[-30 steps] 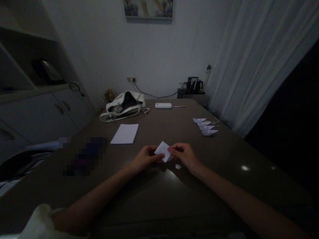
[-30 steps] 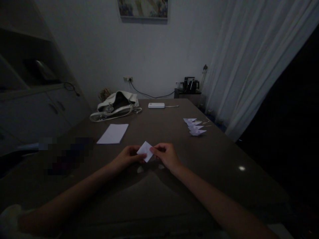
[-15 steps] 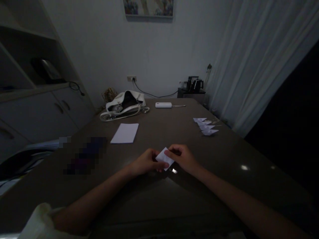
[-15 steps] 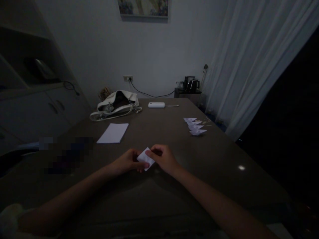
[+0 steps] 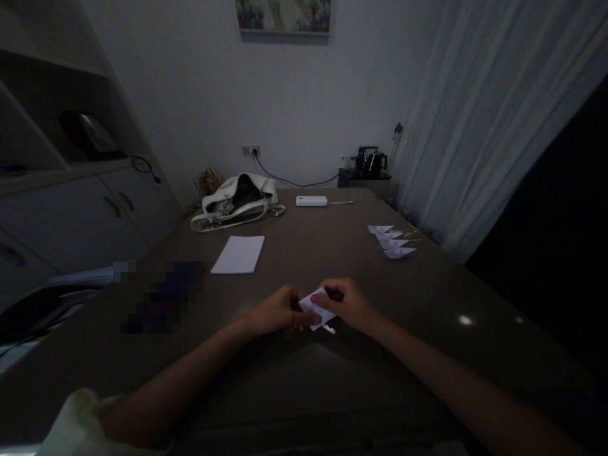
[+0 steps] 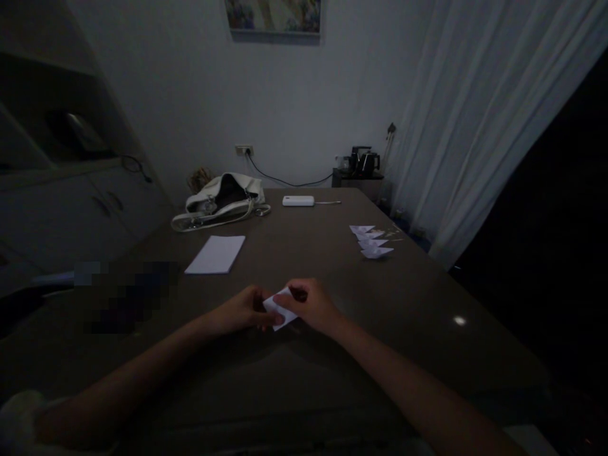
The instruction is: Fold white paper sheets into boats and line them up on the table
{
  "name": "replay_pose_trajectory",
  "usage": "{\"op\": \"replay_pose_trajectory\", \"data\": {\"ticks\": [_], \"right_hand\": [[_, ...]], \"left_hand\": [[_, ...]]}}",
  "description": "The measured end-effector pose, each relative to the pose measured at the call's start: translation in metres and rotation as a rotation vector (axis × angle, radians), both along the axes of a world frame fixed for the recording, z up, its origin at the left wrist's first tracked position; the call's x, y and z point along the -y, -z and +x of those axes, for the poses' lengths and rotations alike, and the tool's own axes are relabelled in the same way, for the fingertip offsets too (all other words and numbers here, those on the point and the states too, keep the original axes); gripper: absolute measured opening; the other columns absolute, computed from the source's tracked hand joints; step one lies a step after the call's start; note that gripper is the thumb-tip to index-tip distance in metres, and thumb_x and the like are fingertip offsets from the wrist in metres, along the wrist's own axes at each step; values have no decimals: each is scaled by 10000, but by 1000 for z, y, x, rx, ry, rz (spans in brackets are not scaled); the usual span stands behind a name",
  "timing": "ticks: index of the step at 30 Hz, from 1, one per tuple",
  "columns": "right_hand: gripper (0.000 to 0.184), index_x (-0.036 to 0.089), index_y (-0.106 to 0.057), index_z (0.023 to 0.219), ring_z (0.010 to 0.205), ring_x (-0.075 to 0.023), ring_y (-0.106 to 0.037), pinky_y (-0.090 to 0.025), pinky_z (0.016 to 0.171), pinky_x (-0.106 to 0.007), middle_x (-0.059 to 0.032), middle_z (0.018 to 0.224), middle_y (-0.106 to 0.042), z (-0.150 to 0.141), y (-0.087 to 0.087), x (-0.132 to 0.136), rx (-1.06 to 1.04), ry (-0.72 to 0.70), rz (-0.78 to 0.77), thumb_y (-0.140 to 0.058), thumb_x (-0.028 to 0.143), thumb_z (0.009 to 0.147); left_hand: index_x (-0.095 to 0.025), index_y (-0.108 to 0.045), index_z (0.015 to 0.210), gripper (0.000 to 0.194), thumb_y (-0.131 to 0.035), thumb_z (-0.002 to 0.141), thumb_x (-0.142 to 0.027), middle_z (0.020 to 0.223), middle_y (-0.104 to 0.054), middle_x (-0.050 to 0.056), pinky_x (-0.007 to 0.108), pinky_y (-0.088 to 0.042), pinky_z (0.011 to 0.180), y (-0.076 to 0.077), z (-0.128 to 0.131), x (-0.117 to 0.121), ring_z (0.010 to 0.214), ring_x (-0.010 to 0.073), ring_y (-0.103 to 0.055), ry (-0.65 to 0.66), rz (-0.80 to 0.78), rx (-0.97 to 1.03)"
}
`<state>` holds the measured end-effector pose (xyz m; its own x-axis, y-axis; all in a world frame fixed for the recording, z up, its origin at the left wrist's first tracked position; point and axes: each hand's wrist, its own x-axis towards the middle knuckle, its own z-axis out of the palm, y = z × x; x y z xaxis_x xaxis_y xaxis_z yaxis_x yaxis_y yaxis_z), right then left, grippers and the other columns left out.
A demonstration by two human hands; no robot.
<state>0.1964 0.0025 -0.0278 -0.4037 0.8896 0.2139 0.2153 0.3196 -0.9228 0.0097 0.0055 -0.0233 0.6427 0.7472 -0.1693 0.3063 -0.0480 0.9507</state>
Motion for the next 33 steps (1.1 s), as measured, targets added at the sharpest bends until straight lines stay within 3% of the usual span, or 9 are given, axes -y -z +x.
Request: {"op": "replay_pose_trajectory", "data": {"ticks": [7,14,17,20,23,29,33], "right_hand": [[343,173,-498,580,496,-89,-386,-283,451,-211,37,536,-409,1,6,-4,-78,60,-34,-590,444,768],[433,182,-426,514,500,-93,-341,-258,439,-219,35,524,-346,3,2,-4,-61,120,35,-545,499,785],[429,181,-479,568,481,-93,-378,-279,419,-212,32,532,-398,2,3,-4,-131,154,-57,-540,557,767],[462,168,-563,668,434,-90,-413,-285,389,-207,12,544,-501,0,6,-4,-154,95,-177,-494,612,775],[496,152,-589,628,392,-77,-393,-271,387,-206,0,503,-527,1,7,-6,-75,50,-162,-486,610,789],[464,157,-579,567,461,-97,-468,-350,477,-219,5,492,-523,4,7,-5,8,47,38,-488,519,843],[442,162,-572,588,442,-86,-457,-333,439,-207,5,517,-538,2,3,-1,-38,23,-27,-496,523,831]], "left_hand": [[-111,-641,683,271,-702,695,-375,552,-571,-17,178,-335,469,-1,1,-1,478,76,-471,-22,-17,67],[-112,-642,678,320,-679,713,-427,565,-579,-6,183,-320,467,-4,3,2,483,77,-462,-57,-41,95],[-108,-629,645,394,-627,744,-489,537,-562,-3,183,-321,460,-3,4,2,468,76,-457,-124,-28,125],[-113,-600,621,412,-631,732,-508,526,-551,-7,180,-314,443,-4,2,2,459,76,-454,-260,11,155],[-115,-586,604,424,-643,706,-523,509,-541,-10,181,-305,424,-4,1,-1,448,79,-448,-356,40,155],[-120,-605,595,469,-593,712,-574,480,-539,-3,190,-317,430,-5,3,-3,435,87,-456,-354,67,145],[-114,-623,602,499,-544,755,-583,484,-539,-1,196,-316,446,-9,3,0,437,85,-446,-327,104,157]]}}
